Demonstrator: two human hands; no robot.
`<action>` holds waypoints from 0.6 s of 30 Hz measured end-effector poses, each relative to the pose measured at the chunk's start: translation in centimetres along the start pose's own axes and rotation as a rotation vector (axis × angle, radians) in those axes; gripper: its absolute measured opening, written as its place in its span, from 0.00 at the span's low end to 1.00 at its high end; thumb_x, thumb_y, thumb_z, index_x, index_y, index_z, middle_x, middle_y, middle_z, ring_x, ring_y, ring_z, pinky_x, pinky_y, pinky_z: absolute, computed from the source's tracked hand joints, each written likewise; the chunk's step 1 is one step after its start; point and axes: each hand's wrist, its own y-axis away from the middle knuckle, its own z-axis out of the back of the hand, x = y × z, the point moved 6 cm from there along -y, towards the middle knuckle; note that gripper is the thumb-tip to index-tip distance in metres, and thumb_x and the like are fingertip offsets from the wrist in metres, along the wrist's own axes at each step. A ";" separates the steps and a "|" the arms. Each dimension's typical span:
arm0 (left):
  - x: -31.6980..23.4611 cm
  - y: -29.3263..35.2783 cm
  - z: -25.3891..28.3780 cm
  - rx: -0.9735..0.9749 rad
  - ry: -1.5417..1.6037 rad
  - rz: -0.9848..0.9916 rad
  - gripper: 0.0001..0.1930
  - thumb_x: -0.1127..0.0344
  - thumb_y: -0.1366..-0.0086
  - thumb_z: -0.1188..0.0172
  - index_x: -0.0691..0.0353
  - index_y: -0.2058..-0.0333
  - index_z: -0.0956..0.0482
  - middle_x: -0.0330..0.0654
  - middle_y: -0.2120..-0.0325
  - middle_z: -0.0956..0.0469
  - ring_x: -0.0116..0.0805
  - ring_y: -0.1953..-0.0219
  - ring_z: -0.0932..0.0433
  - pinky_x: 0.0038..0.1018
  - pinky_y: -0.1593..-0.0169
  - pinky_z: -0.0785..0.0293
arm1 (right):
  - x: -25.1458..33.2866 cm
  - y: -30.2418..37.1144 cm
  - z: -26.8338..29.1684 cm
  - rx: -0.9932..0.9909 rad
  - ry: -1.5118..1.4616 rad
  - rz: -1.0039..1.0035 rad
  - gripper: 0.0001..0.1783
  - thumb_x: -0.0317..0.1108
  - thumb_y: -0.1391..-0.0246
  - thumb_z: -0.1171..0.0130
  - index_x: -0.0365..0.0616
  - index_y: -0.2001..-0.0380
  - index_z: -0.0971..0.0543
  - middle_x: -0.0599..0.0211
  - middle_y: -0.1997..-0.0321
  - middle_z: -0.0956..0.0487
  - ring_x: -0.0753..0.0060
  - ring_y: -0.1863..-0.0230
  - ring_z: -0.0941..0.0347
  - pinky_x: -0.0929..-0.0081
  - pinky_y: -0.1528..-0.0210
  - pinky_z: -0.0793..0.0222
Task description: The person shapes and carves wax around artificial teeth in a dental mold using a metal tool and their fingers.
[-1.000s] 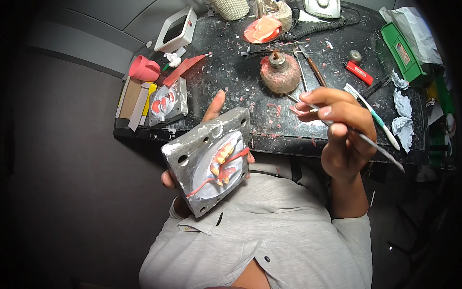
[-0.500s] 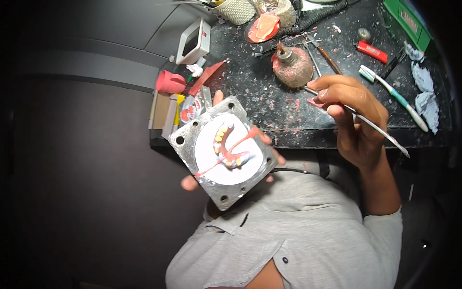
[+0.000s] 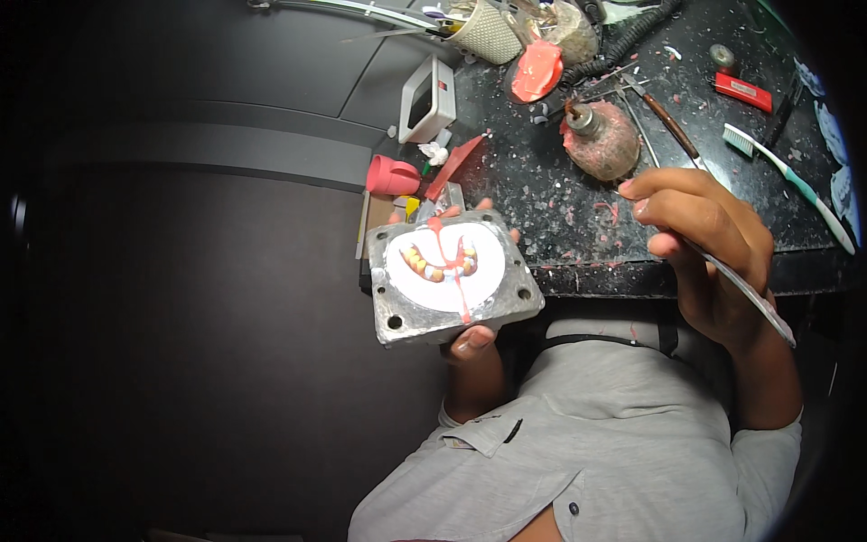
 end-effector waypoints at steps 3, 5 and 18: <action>0.9 -0.8 -1.7 0.005 0.584 0.265 0.68 0.53 0.58 0.22 0.55 0.26 0.63 0.67 0.33 0.48 0.80 0.30 0.49 0.67 0.31 0.40 | -0.1 0.0 0.2 -0.004 0.010 -0.007 0.16 0.42 0.30 0.45 0.38 0.59 0.23 0.49 0.59 0.17 0.58 0.63 0.17 0.70 0.63 0.22; 2.4 -1.1 -2.0 -0.011 0.680 0.245 0.68 0.54 0.59 0.22 0.53 0.26 0.61 0.67 0.32 0.49 0.82 0.30 0.53 0.71 0.31 0.42 | 0.1 -0.3 0.0 0.000 0.009 0.006 0.16 0.42 0.30 0.45 0.38 0.59 0.23 0.48 0.59 0.17 0.58 0.63 0.17 0.70 0.63 0.22; 3.7 -0.5 -2.7 0.276 1.285 0.445 0.75 0.60 0.69 0.12 0.66 0.26 0.57 0.67 0.38 0.37 0.75 0.36 0.34 0.60 0.34 0.32 | -0.5 0.2 -1.7 0.068 -0.027 0.002 0.16 0.38 0.26 0.51 0.32 0.55 0.25 0.43 0.58 0.17 0.62 0.65 0.15 0.70 0.63 0.15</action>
